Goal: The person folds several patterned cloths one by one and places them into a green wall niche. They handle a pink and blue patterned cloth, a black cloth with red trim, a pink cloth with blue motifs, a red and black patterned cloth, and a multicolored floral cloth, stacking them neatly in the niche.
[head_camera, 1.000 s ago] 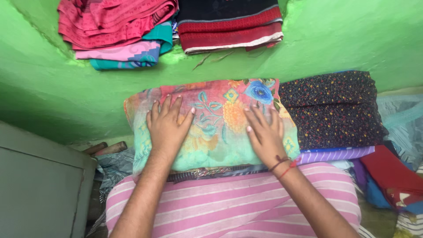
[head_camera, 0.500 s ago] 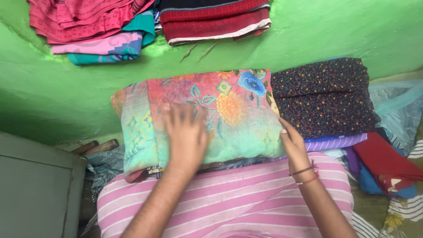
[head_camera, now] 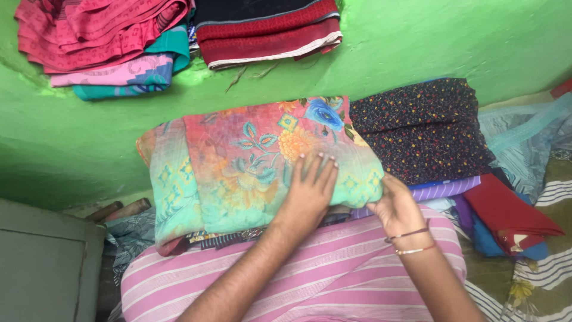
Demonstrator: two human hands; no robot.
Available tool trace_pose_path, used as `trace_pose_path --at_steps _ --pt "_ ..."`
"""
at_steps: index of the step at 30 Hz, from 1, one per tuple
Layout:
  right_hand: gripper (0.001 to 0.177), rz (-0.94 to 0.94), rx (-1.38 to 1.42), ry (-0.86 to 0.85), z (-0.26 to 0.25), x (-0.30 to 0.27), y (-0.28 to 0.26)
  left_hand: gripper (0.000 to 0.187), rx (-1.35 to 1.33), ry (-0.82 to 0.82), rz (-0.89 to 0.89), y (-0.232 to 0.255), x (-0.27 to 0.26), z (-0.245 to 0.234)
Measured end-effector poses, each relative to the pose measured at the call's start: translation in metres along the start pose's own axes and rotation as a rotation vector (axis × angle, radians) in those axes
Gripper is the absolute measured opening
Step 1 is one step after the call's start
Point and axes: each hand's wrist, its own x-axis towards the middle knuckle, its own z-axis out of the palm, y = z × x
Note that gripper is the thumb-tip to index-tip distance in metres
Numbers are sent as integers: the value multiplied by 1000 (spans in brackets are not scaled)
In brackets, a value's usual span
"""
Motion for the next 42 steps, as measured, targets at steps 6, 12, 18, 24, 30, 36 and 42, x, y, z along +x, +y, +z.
trace_pose_path --at_steps 6,12,18,24,30,36,42 --pt "38 -93 64 192 18 2 -28 63 -268 127 -245 -30 12 -2" --pt "39 -108 143 -20 35 -22 13 42 -410 337 -349 -32 15 4" --pt "25 -56 202 16 61 -50 35 35 -504 415 -421 -27 16 3" --pt "36 145 56 -73 88 -36 33 47 -419 297 -344 -20 10 -3" --pt "23 150 54 -211 89 -20 36 60 -247 177 -209 -6 -1 -9" --pt "34 313 39 -291 102 -29 17 69 -256 164 -273 -10 -18 -17" --pt "39 352 191 76 97 3 34 79 -176 131 -246 -13 -38 -20"
